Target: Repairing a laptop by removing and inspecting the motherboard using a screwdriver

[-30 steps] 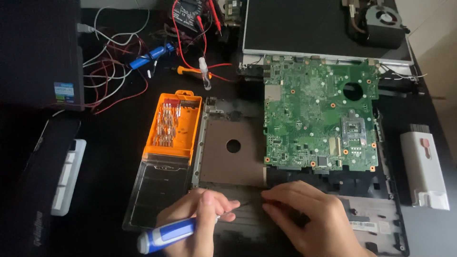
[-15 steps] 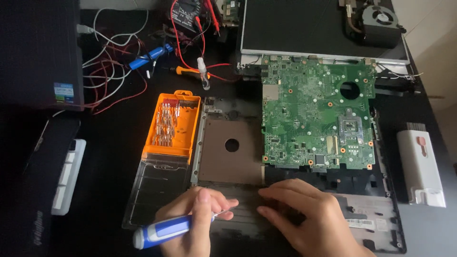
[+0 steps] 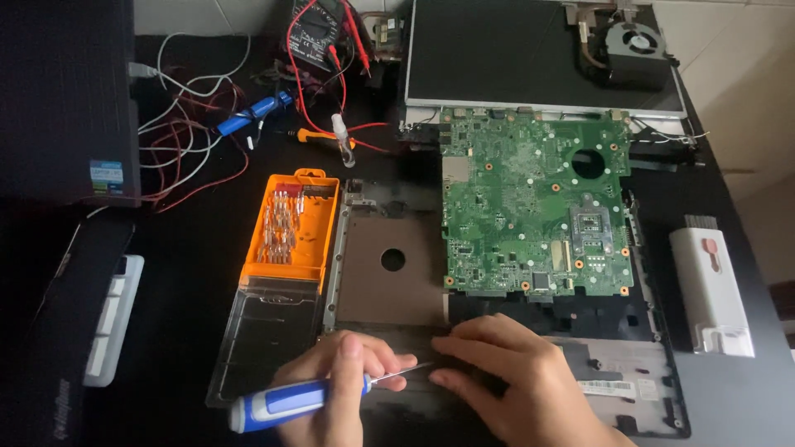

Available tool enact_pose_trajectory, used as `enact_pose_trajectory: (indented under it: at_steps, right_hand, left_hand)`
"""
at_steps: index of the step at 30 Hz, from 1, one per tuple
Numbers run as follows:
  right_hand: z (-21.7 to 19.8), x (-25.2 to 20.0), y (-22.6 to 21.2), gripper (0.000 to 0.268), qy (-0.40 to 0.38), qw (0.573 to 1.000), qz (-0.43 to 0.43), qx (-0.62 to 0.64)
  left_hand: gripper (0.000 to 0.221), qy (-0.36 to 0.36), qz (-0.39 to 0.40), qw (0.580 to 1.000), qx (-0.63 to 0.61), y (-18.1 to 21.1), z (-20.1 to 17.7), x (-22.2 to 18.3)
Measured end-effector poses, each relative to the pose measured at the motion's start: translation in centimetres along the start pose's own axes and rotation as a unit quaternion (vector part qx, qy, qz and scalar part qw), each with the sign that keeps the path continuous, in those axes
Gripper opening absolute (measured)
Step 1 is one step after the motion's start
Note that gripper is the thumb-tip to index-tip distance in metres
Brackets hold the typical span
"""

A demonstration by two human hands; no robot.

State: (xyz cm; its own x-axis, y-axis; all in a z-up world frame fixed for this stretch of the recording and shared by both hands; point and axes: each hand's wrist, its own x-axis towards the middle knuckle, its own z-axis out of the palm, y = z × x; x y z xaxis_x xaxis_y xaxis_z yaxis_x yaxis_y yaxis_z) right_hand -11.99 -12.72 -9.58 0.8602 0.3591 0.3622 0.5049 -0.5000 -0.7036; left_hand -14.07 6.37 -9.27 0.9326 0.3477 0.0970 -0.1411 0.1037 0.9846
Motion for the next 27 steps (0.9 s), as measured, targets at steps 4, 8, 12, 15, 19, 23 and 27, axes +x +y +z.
enact_pose_trajectory:
  at_steps: [4,8,12,15,19,23,27]
  right_hand:
    - [-0.1,0.2,-0.3,0.02,0.011,1.0,-0.01,0.011]
    - [0.0,0.2,-0.1,0.013,0.004,1.0,-0.007,0.017]
    - [0.1,0.2,0.2,0.011,-0.001,0.999,-0.005,0.032]
    - [-0.3,0.3,-0.3,0.008,0.013,0.999,0.042,0.017]
    - [-1.0,1.1,-0.9,0.013,0.018,0.997,0.064,0.025]
    - [-1.2,2.6,-1.5,0.018,0.013,0.997,0.067,0.023]
    - [-1.0,6.2,-3.9,0.015,-0.034,0.998,0.006,0.052]
  left_hand:
    - [0.044,-0.004,0.003,1.0,-0.003,0.4,0.1,0.0]
    - [0.044,-0.014,-0.002,1.0,-0.001,0.1,-0.1,0.1]
    - [0.048,-0.026,0.022,0.999,0.011,0.6,-0.3,0.4]
    - [0.047,-0.025,0.046,0.998,0.047,2.1,-0.5,0.6]
    - [0.047,-0.006,0.054,0.998,0.017,1.6,-0.6,0.4]
    - [0.045,-0.044,0.106,0.989,0.093,2.7,-0.9,0.1]
    - [0.041,-0.059,0.187,0.975,0.103,3.2,-0.8,0.1]
